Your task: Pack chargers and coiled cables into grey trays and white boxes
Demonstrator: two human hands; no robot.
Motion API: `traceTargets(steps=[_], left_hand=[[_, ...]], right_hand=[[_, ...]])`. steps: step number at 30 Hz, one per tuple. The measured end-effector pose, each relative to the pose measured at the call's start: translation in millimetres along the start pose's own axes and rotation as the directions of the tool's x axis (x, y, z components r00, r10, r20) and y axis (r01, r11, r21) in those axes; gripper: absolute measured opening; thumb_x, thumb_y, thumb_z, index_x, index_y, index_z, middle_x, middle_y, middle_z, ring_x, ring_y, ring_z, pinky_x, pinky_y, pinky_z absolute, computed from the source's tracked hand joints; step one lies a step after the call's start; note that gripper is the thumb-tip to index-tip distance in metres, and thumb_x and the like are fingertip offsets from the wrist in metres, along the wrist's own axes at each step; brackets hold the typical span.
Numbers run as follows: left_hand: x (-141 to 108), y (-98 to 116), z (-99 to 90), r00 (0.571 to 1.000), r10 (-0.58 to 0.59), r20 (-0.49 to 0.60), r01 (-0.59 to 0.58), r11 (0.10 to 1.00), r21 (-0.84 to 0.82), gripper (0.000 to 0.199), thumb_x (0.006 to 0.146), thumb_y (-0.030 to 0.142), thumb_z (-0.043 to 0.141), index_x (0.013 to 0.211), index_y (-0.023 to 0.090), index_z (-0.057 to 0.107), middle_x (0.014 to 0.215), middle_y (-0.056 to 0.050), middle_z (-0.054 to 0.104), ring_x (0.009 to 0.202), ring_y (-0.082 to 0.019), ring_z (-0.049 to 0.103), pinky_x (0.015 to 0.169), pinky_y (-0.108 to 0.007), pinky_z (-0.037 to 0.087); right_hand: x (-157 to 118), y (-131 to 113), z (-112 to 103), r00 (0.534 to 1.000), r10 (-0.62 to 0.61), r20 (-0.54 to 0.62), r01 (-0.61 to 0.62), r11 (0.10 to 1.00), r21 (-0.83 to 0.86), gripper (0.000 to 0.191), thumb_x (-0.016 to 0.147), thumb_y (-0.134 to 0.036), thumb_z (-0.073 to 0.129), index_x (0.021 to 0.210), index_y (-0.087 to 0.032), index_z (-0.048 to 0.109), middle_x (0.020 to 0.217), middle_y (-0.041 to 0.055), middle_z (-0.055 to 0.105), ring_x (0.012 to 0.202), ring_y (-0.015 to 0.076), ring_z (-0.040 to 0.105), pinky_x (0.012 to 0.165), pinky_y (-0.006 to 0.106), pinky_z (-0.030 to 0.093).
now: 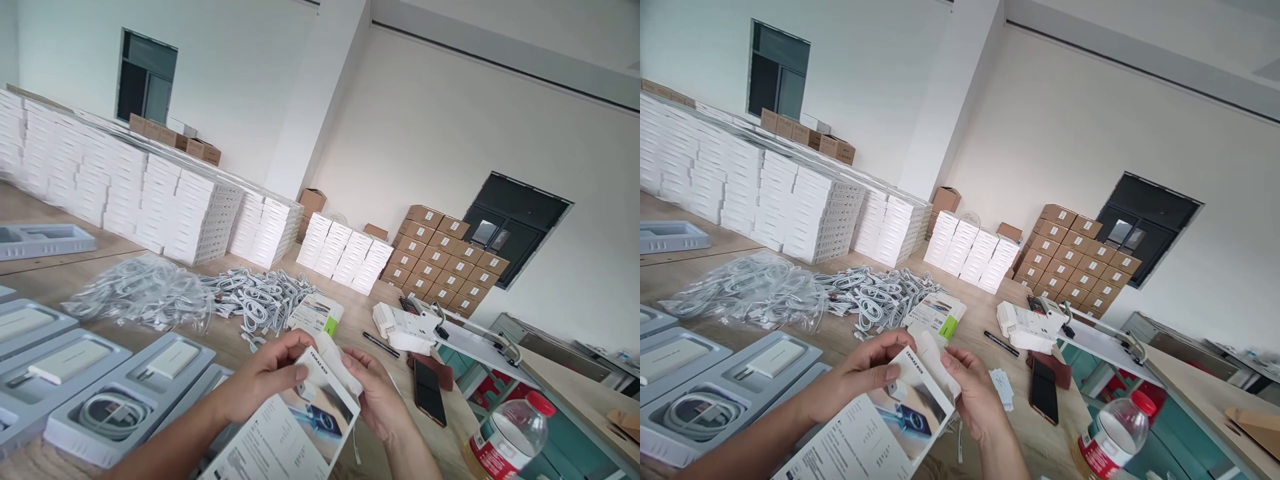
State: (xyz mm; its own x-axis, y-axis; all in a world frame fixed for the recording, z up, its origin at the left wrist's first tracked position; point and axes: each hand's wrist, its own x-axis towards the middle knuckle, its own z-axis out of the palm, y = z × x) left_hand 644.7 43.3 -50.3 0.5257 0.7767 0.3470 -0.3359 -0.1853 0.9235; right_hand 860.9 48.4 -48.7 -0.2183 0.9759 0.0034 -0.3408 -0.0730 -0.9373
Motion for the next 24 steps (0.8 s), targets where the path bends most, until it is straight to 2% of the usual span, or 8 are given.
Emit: traceTargets(steps=[2,5,11,14,18,24], left_hand=[[0.6,-0.9,-0.2,1.0,-0.023,-0.003,0.023,1.0,0.007,0.031,0.086,0.036,0.066,0.113,0.023,0.056,0.09,-0.001,0.063,0.073,-0.014,0.058,0.064,-0.025,0.045],[0.8,-3.1,0.1,0.999,-0.043,-0.014,0.042,0.999,-0.014,0.039,0.086,0.037,0.066,0.12,0.026,0.049,0.09,-0.001,0.063,0.073,-0.016,0.06,0.064,-0.027,0.046],[-1.1,-3.8,0.3,0.998,-0.04,-0.051,0.041,0.999,0.021,0.055,0.088,0.037,0.063,0.136,0.031,0.037,0.097,-0.003,0.064,0.081,-0.02,0.063,0.068,-0.03,0.047],[-0.4,-2.9,0.0,0.998,-0.038,-0.052,0.039,0.999,0.036,0.059,0.088,0.038,0.063,0.14,0.03,0.037,0.096,-0.003,0.065,0.083,-0.021,0.064,0.07,-0.031,0.046],[0.8,-3.2,-0.6,0.997,-0.04,-0.07,0.045,0.996,0.08,0.056,0.087,0.04,0.064,0.138,0.028,0.044,0.094,-0.003,0.064,0.083,-0.02,0.062,0.071,-0.031,0.045],[0.2,-2.8,-1.3,0.997,-0.046,-0.06,0.05,0.997,0.061,0.062,0.085,0.04,0.066,0.142,0.03,0.043,0.094,-0.003,0.066,0.081,-0.021,0.063,0.068,-0.03,0.046]], right_hand=[[-1.5,-1.0,-0.2,1.0,-0.005,0.028,0.007,0.998,-0.068,0.034,0.063,-0.04,0.088,0.083,-0.017,0.074,0.07,0.0014,0.071,0.061,0.0142,0.059,0.061,0.025,0.044],[-2.6,-3.6,-1.7,0.995,-0.086,0.041,0.092,0.979,-0.184,0.031,0.064,-0.04,0.087,0.076,-0.016,0.073,0.067,0.0008,0.07,0.057,0.0122,0.055,0.057,0.023,0.041],[-3.9,-7.5,-0.6,0.979,-0.191,0.076,0.205,0.911,-0.357,0.031,0.07,-0.045,0.082,0.073,-0.016,0.07,0.064,-0.0009,0.067,0.057,0.0109,0.051,0.056,0.022,0.037],[-4.7,-8.2,0.6,0.975,-0.206,0.083,0.221,0.891,-0.396,0.032,0.071,-0.045,0.081,0.072,-0.016,0.07,0.063,-0.0015,0.064,0.056,0.0103,0.048,0.055,0.022,0.036],[-4.7,-7.8,0.5,0.976,-0.203,0.08,0.218,0.885,-0.412,0.033,0.072,-0.047,0.08,0.073,-0.015,0.07,0.062,-0.0016,0.063,0.055,0.0104,0.047,0.054,0.022,0.035],[-6.0,-7.1,-1.0,0.967,-0.219,0.128,0.252,0.886,-0.39,0.029,0.074,-0.044,0.078,0.071,-0.017,0.068,0.065,-0.0021,0.061,0.059,0.0109,0.047,0.056,0.022,0.037]])
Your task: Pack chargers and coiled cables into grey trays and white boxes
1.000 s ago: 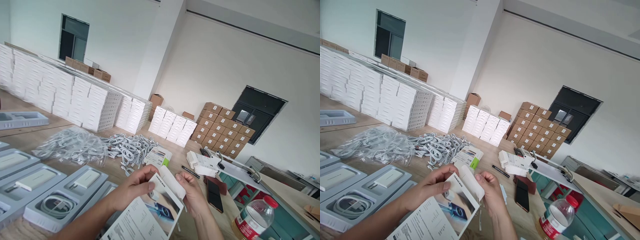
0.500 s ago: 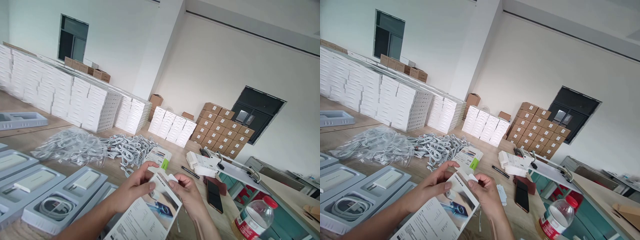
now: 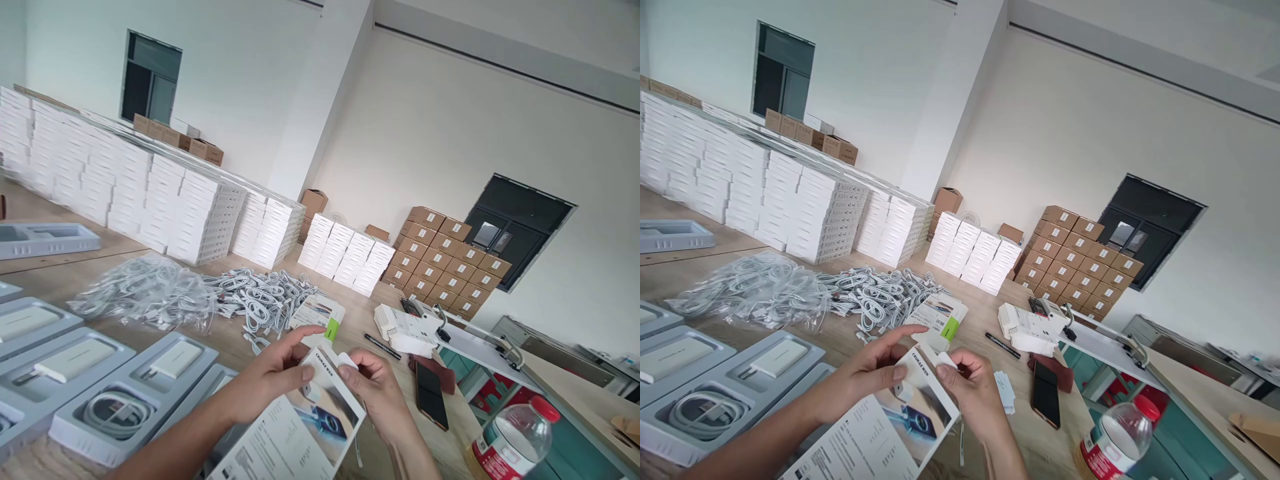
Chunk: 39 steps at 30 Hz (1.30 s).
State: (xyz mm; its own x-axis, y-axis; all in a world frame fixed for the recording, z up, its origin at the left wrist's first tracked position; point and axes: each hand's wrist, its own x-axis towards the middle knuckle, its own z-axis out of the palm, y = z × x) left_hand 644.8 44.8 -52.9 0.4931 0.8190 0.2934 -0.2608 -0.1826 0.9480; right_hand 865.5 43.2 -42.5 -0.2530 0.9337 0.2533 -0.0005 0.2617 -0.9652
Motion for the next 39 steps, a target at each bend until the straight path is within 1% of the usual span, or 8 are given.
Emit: traceTargets(steps=[5,10,18,21,26,30,34,39], left_hand=[[2,0,-2.4,1.0,-0.005,-0.002,0.005,1.0,0.008,0.045,0.083,0.04,0.069,0.124,0.025,0.06,0.093,-0.003,0.065,0.079,-0.019,0.06,0.07,-0.03,0.047],[2,-1,-2.3,1.0,-0.005,-0.007,0.005,1.0,0.003,0.044,0.082,0.04,0.069,0.122,0.025,0.06,0.092,-0.002,0.064,0.079,-0.018,0.059,0.07,-0.029,0.046],[0,2,-0.8,0.998,0.01,-0.061,-0.005,0.996,0.083,0.052,0.083,0.039,0.068,0.132,0.026,0.058,0.092,-0.004,0.065,0.086,-0.022,0.059,0.073,-0.032,0.046],[1,1,-0.3,0.998,0.006,-0.057,-0.003,0.998,0.058,0.049,0.082,0.039,0.069,0.128,0.024,0.06,0.09,-0.003,0.064,0.081,-0.021,0.059,0.071,-0.031,0.047],[3,-2,-0.3,1.0,-0.002,-0.018,0.001,0.998,-0.061,0.035,0.083,0.039,0.069,0.112,0.023,0.061,0.086,-0.001,0.065,0.072,-0.017,0.06,0.064,-0.027,0.044],[5,0,-0.7,0.995,-0.007,-0.099,-0.006,0.992,-0.126,0.031,0.08,0.04,0.071,0.105,0.023,0.061,0.084,-0.001,0.067,0.067,-0.016,0.061,0.06,-0.024,0.043],[7,1,-2.7,0.981,0.05,-0.188,-0.079,0.986,-0.15,0.031,0.081,0.039,0.07,0.106,0.024,0.061,0.086,0.001,0.068,0.067,-0.014,0.061,0.061,-0.023,0.044],[12,-2,-10.8,0.966,0.034,-0.256,-0.08,0.982,-0.171,0.034,0.079,0.04,0.072,0.105,0.022,0.06,0.08,0.001,0.067,0.062,-0.013,0.06,0.057,-0.022,0.043]], right_hand=[[-1,-3,4,0.998,-0.044,0.034,0.046,0.998,-0.05,0.029,0.075,-0.043,0.077,0.069,-0.017,0.066,0.065,-0.0025,0.058,0.059,0.0107,0.045,0.054,0.021,0.035],[-1,-7,8,0.999,-0.048,0.006,0.048,0.995,-0.089,0.03,0.075,-0.044,0.076,0.069,-0.017,0.066,0.064,-0.0023,0.057,0.058,0.0108,0.045,0.054,0.022,0.035],[-1,-7,6,0.999,-0.017,-0.029,0.015,0.996,-0.09,0.031,0.075,-0.045,0.077,0.071,-0.016,0.068,0.064,-0.0016,0.06,0.058,0.0112,0.047,0.055,0.022,0.036],[-2,-7,5,0.999,-0.022,-0.025,0.019,0.995,-0.1,0.031,0.075,-0.046,0.076,0.07,-0.016,0.068,0.064,-0.0016,0.06,0.058,0.0113,0.047,0.054,0.022,0.036],[-3,-11,3,0.993,-0.104,0.05,0.11,0.984,-0.142,0.027,0.083,-0.043,0.07,0.072,-0.018,0.071,0.073,-0.0001,0.06,0.068,0.0139,0.052,0.062,0.024,0.041],[-2,-3,-5,0.996,-0.032,0.087,0.041,0.994,-0.099,0.028,0.089,-0.046,0.063,0.094,-0.022,0.076,0.097,0.0046,0.069,0.089,0.0198,0.06,0.078,0.028,0.046],[-6,3,-4,0.993,0.071,0.094,-0.077,0.995,0.065,0.042,0.086,-0.051,0.065,0.123,-0.031,0.066,0.127,0.0049,0.065,0.119,0.026,0.056,0.102,0.04,0.041],[-14,-19,13,0.969,0.001,0.245,0.011,0.999,-0.05,0.051,0.09,-0.044,0.063,0.139,-0.034,0.052,0.139,0.0026,0.057,0.136,0.0244,0.042,0.114,0.041,0.03]])
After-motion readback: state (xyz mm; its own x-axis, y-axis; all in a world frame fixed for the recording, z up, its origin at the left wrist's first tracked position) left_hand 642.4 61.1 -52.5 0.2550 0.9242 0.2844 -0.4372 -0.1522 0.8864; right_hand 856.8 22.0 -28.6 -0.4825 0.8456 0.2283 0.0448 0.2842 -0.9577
